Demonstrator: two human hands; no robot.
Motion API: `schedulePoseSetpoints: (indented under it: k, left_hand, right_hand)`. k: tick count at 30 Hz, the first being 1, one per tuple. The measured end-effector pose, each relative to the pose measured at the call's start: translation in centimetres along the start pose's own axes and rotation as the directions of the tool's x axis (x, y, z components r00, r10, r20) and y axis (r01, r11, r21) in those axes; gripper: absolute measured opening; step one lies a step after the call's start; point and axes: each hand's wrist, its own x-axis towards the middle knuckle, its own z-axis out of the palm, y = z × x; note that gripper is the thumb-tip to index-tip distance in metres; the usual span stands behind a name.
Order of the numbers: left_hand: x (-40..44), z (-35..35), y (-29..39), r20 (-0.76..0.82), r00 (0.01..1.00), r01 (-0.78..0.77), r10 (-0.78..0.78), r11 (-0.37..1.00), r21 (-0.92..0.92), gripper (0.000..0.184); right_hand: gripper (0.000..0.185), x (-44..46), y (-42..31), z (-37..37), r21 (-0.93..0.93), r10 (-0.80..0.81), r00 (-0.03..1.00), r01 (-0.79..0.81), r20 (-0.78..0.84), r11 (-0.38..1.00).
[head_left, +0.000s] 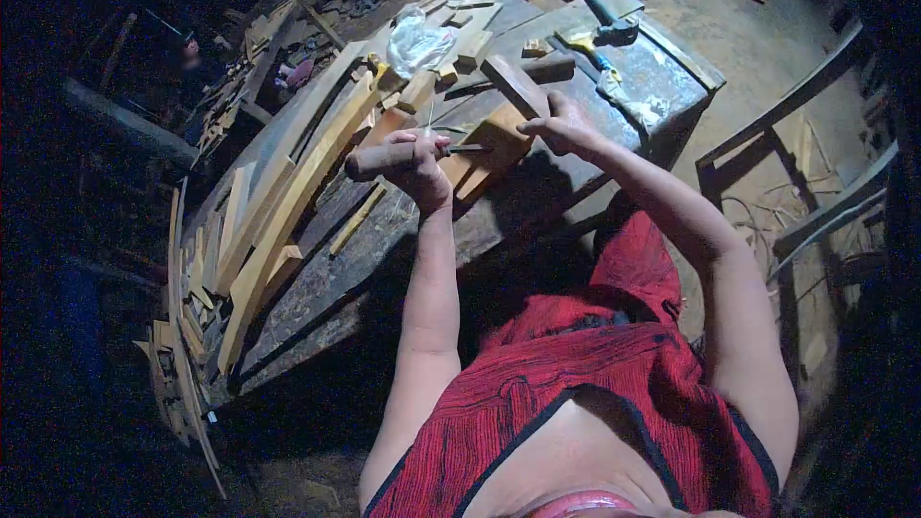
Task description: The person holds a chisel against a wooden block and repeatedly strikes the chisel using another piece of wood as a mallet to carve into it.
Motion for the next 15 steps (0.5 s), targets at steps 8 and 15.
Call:
schedulePoseSetpoints:
  k: [8, 15]
  left_hand:
    - [0.1, -1.4, -1.6, -0.123, 0.992, 0.000, 0.000, 1.000, -0.002, 0.022]
    - [1.4, -1.7, -2.9, -0.480, 0.868, 0.110, -0.123, 0.992, -0.055, 0.023]
  right_hand:
    - [0.046, -0.1, 4.4, 2.9, 0.533, 0.003, 0.986, -0.092, 0.164, 0.841]
    - [0.027, -0.3, 5.6, 2.4, 0.713, -0.054, 0.965, -0.152, 0.257, 0.684]
